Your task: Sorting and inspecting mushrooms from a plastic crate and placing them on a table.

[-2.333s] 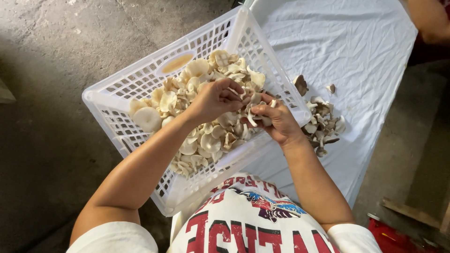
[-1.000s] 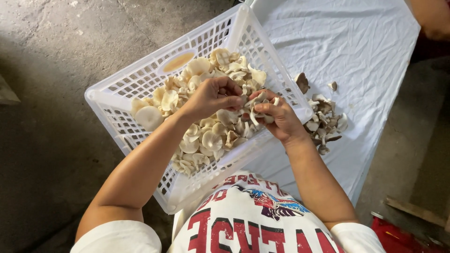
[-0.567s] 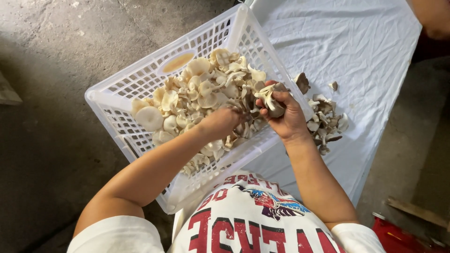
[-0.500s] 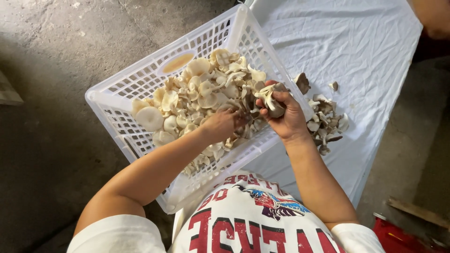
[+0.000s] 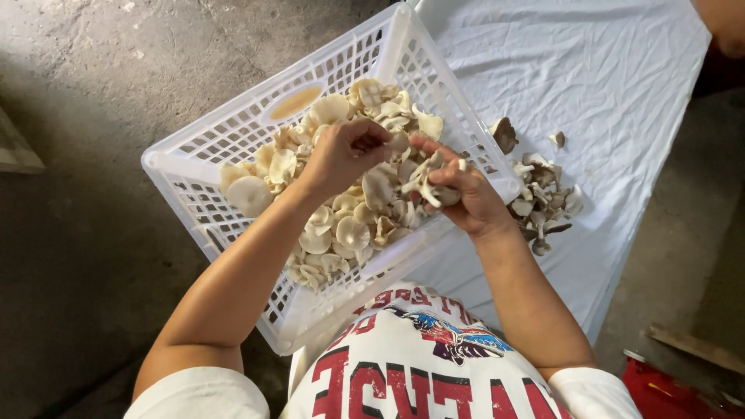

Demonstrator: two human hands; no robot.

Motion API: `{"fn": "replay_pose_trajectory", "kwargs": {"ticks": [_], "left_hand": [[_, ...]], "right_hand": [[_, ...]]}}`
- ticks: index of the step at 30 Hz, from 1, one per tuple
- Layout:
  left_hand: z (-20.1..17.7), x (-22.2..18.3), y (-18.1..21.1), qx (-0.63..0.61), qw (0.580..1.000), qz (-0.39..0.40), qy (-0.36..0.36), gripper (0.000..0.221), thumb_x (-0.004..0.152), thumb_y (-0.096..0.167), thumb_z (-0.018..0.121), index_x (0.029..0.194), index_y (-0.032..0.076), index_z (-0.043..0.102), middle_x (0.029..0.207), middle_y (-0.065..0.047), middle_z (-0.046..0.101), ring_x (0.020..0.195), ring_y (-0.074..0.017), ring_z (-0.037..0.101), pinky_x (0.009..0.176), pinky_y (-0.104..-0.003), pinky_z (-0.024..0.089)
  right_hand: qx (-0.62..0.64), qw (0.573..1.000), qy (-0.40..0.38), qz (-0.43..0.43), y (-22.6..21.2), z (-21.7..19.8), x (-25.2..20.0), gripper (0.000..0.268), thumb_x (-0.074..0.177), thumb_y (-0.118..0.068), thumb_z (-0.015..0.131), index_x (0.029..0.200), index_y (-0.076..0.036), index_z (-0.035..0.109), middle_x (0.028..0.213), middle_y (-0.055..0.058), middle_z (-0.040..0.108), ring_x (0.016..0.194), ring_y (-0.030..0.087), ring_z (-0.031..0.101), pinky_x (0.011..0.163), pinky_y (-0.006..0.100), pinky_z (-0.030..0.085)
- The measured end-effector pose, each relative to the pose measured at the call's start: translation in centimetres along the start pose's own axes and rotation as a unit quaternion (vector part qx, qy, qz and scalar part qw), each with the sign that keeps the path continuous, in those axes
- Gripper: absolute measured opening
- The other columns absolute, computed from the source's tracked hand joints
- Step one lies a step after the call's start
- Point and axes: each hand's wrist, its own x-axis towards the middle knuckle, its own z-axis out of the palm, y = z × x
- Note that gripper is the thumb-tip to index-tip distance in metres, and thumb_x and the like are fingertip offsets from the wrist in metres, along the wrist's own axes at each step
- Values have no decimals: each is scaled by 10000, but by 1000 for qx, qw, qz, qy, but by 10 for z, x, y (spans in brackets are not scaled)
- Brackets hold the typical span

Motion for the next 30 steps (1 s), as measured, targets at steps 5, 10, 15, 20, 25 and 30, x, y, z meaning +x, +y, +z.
{"fn": "replay_pose_trajectory", "kwargs": {"ticks": [5, 10, 15, 20, 25, 30], "left_hand": [[8, -7, 14, -6, 998, 38, -53, 183, 855, 207, 847, 1002, 150, 754, 827, 16, 755, 787, -87, 719, 763, -227, 581], [6, -10, 15, -55, 997, 13, -57, 210, 979, 306, 722, 1053, 115, 765, 832, -49, 754, 774, -132, 677, 758, -289, 572], [30, 9, -70, 123, 992, 14, -2, 157, 898, 175, 715, 1047, 126, 731, 860, -51, 753, 820, -234, 749, 735, -364, 577], [46, -13, -26, 400, 901, 132, -100, 161, 870, 224, 732, 1019, 165, 741, 1011, -76, 749, 980, -327, 708, 889, -466, 524], [46, -3, -119, 467, 874, 91, -93, 82, 888, 250, 700, 930, 218, 763, 962, -76, 749, 985, -316, 707, 982, -485, 452], [58, -1, -121, 359, 927, 83, -70, 271, 771, 127, 796, 1031, 162, 732, 1087, -117, 679, 902, -404, 718, 813, -492, 577]], "right_hand": [[-38, 999, 21, -7, 9, -10, 2, 533, 818, -19, 658, 1346, 22, 601, 738, 159, 698, 636, 290, 760, 455, 355, 656], [-34, 998, 41, -35, 6, -15, 3, 452, 821, -60, 665, 1264, 28, 646, 799, 203, 718, 678, 320, 765, 512, 379, 662], [62, 995, 68, -40, 8, -35, 7, 389, 861, -99, 652, 1247, -52, 650, 926, 237, 747, 786, 384, 775, 555, 380, 672], [126, 981, 144, -39, 7, -48, 9, 186, 880, -153, 671, 1046, -80, 707, 981, 153, 763, 823, 358, 776, 605, 298, 626], [159, 966, 195, -60, 7, -41, 7, 127, 854, -165, 707, 948, -80, 708, 977, 120, 758, 836, 334, 770, 610, 251, 566], [182, 960, 200, -77, -1, -29, 2, 151, 844, -182, 721, 949, -74, 710, 1024, 127, 764, 850, 332, 761, 614, 253, 540]]}}
